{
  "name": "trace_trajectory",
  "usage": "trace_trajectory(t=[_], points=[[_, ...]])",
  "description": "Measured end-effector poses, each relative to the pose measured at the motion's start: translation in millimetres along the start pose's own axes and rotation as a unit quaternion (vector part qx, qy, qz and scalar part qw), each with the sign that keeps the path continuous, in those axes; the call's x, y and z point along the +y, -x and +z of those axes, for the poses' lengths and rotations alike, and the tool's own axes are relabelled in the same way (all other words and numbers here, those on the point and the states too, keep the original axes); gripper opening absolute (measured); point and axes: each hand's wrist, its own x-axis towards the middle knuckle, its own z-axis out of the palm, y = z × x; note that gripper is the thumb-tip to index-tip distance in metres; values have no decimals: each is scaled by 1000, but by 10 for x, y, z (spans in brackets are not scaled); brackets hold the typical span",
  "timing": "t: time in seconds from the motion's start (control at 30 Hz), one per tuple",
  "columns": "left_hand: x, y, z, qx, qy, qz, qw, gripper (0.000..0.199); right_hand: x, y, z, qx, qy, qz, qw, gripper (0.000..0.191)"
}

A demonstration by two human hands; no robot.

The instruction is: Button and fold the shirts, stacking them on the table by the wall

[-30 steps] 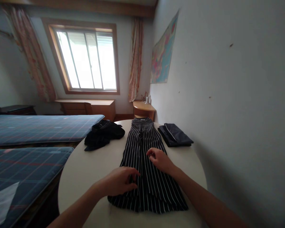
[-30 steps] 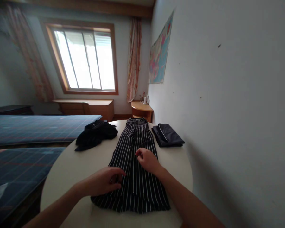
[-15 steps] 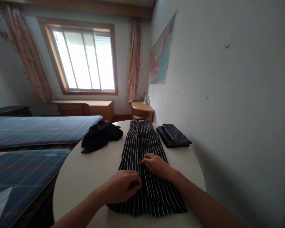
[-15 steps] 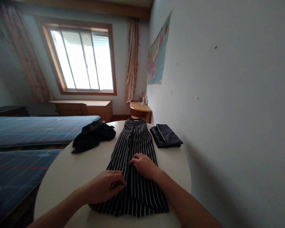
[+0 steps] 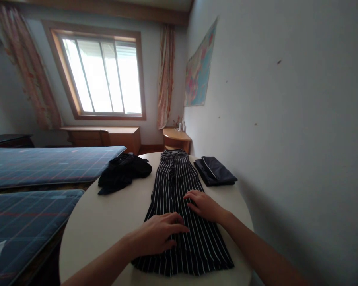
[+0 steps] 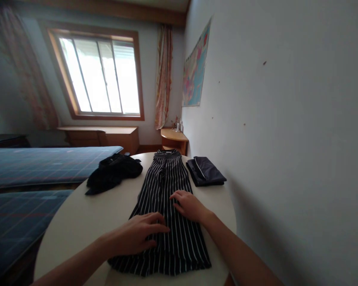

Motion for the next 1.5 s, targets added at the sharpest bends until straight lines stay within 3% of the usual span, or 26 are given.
trace_trajectory(t=[0.2,0.4,0.53,0.73,0.83,1.07,1.27,1.5], points=[[27,-173,58,-14,-41,61,997,17,257,0,104,60,-8,62,996,29],[70,-251,158,-5,26,97,995,19,264,17,102,92,0,116,989,26],[107,-226,141,-34,96,125,987,15,200,4,46,89,7,135,987,31],[-130,-304,-14,21,67,48,996,31,235,-75,14,63,14,134,989,28],[-305,-377,-20,8,18,44,999,35,312,-175,-6,54,26,150,987,25],[-460,-465,88,7,22,52,998,39,524,-635,16,82,71,179,978,23],[-436,-439,146,-29,27,2,999,70,575,-1263,85,92,114,219,965,31],[-505,-455,214,-62,56,-18,996,75,596,-1952,274,54,118,318,939,48]])
